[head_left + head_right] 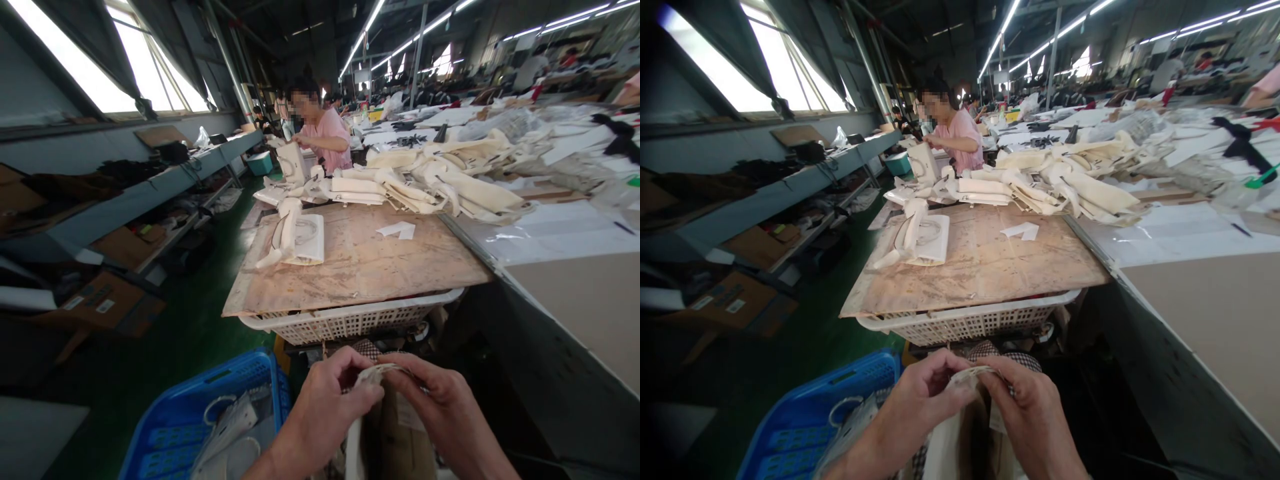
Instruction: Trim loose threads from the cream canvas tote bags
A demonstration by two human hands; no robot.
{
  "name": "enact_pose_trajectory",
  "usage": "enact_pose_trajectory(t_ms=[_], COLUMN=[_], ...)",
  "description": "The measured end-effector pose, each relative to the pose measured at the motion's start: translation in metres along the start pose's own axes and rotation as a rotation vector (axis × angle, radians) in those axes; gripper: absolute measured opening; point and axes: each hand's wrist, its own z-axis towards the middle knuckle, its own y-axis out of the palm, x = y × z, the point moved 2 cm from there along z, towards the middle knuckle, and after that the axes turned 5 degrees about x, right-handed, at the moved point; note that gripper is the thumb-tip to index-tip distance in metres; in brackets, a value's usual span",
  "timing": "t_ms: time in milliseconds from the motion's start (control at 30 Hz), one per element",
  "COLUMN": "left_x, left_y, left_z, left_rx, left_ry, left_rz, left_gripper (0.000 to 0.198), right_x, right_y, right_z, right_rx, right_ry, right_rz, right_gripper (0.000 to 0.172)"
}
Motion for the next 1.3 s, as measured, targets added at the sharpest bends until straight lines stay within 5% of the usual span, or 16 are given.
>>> enact_pose_trajectory(t_ms=[367,500,667,900,1167,1300], left_x=[0.006,0.001,-0.006,-0.007,-0.007,0.001], left_y=[0.001,0.003,0.008,0.009,0.004,0.001], left_z=[-0.014,-0.010,-0.004,-0.006,-0.014,-0.015], left_rx=[0.150,0.172,0.171,0.201,0.116,0.024], left_ry=[0.031,-0.024,-0.081,0.012,0.054,0.188], left_rz=[0.297,0.231,0.066,0.139,0.149,0.234], left_gripper=[0.025,0.022,0.020,0.023,0.022,0.022], right_x=[0.000,0.002,0.006,-0.015,-0.028,-0.021], right_y=[0.003,0.002,-0.003,-0.001,0.000,-0.002], right_z=[-0.004,-0.008,-0.007,0.000,0.001,-0.001], right_rx=[-0.006,0.058,-0.028,-0.060,-0.107,-0.068], right_ry=[-0.093,-0.097,-0.061,-0.016,0.008,0.028], right_rz=[-0.134,-0.127,-0.113,0.101,0.171,0.210], right_gripper=[0.026,0.023,0.023,0.019,0.016,0.013])
